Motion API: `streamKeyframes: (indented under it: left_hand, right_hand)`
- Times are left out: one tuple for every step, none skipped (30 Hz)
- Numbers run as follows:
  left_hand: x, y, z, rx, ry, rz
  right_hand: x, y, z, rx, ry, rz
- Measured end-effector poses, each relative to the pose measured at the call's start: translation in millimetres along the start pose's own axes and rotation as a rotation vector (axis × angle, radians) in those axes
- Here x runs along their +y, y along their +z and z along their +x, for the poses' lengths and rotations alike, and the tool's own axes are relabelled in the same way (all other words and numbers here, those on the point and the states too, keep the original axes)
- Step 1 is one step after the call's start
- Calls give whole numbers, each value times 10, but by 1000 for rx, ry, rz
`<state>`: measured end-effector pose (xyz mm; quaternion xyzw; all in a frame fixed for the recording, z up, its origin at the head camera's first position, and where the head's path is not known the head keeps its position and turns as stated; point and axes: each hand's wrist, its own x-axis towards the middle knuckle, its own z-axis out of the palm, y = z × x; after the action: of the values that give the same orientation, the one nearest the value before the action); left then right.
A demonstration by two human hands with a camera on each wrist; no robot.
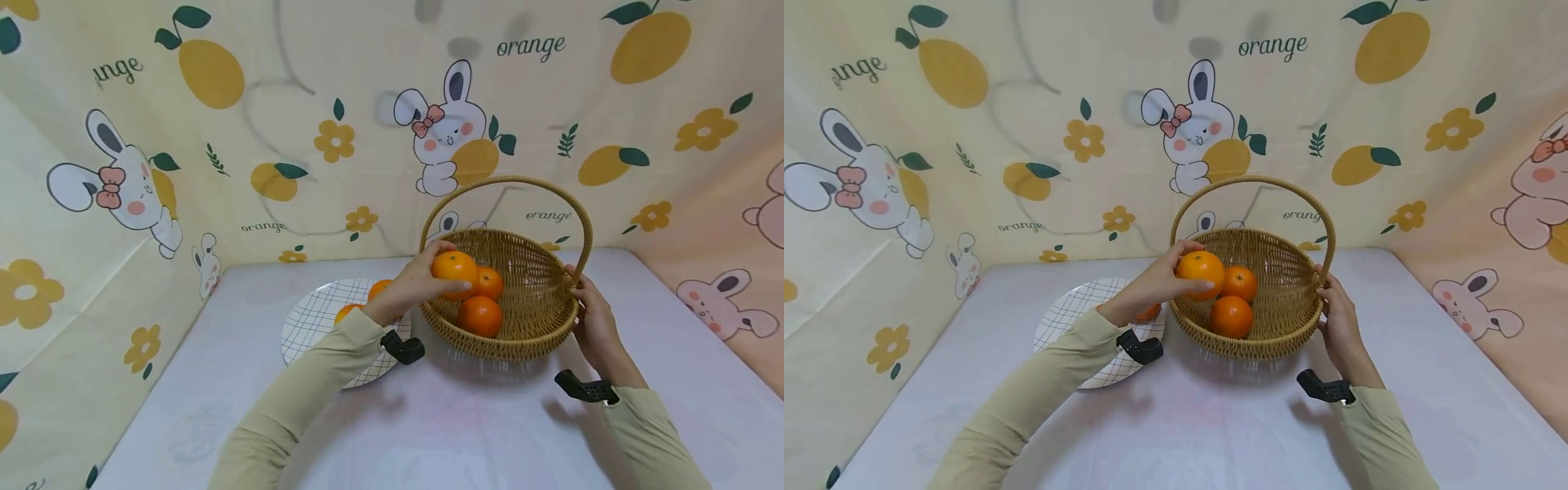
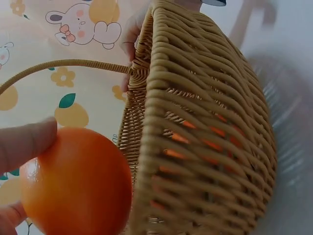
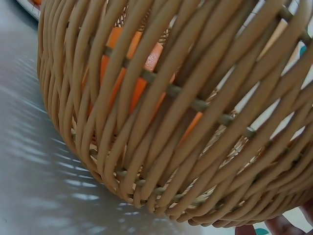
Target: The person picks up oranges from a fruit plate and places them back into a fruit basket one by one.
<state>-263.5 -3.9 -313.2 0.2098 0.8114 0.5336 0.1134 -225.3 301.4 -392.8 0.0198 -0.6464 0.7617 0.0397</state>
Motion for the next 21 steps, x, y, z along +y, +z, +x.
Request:
streamKeyframes:
  left_hand:
    - [6, 24, 27, 5, -8, 5]
    - [9, 50, 60, 11, -15, 14]
    - [11, 74, 93, 17, -18, 26]
    - [12, 98, 125, 25, -21, 51]
    - [15, 123, 153, 28, -26, 67]
    - [22, 148, 178, 31, -32, 91]
    - [27, 170, 199, 34, -36, 114]
    - [29, 191, 221, 39, -41, 136]
    - [26, 213, 245, 47, -44, 160]
    - [21, 235, 267, 57, -51, 180]
    - [16, 256, 288, 65, -63, 185]
    - [5, 277, 312, 75, -75, 195]
    - [-4, 296, 331, 85, -86, 199]
    - [-12, 313, 350, 94, -97, 200]
    - [-22, 330, 368, 101, -104, 202]
    - [-29, 344, 384, 107, -111, 202]
    - [-36, 356, 398, 112, -115, 204]
    - [-41, 366, 412, 117, -120, 213]
    - [-47, 374, 425, 122, -124, 220]
    - [-48, 380, 436, 124, -130, 232]
    - [-94, 395, 478, 133, -125, 250]
  right_hand:
    - [-4, 2, 2, 1, 1, -6]
    - [-7, 4, 4, 3, 4, -10]
    - [-10, 5, 6, 4, 7, -12]
    - [-14, 7, 6, 5, 10, -16]
    - [-14, 8, 5, 3, 10, -18]
    - [-15, 9, 5, 2, 10, -21]
    - [-16, 9, 4, 2, 11, -16]
    - [-16, 8, 4, 2, 12, -14]
    - [-16, 8, 3, 0, 11, -13]
    - [-15, 7, 3, 0, 10, -17]
    - [-14, 6, 2, 0, 9, -14]
    - [-13, 6, 1, 0, 9, -13]
    - [-11, 6, 0, 0, 10, -10]
    - [-9, 7, 0, 0, 9, -15]
    - [-6, 6, 2, 0, 8, -16]
    - [-5, 7, 2, 1, 9, -17]
    - [-2, 8, 1, 2, 9, -13]
    - [0, 8, 1, 2, 9, -15]
    - [2, 7, 1, 3, 10, -13]
    - [2, 8, -1, 4, 9, -15]
    - [2, 6, -1, 5, 9, -13]
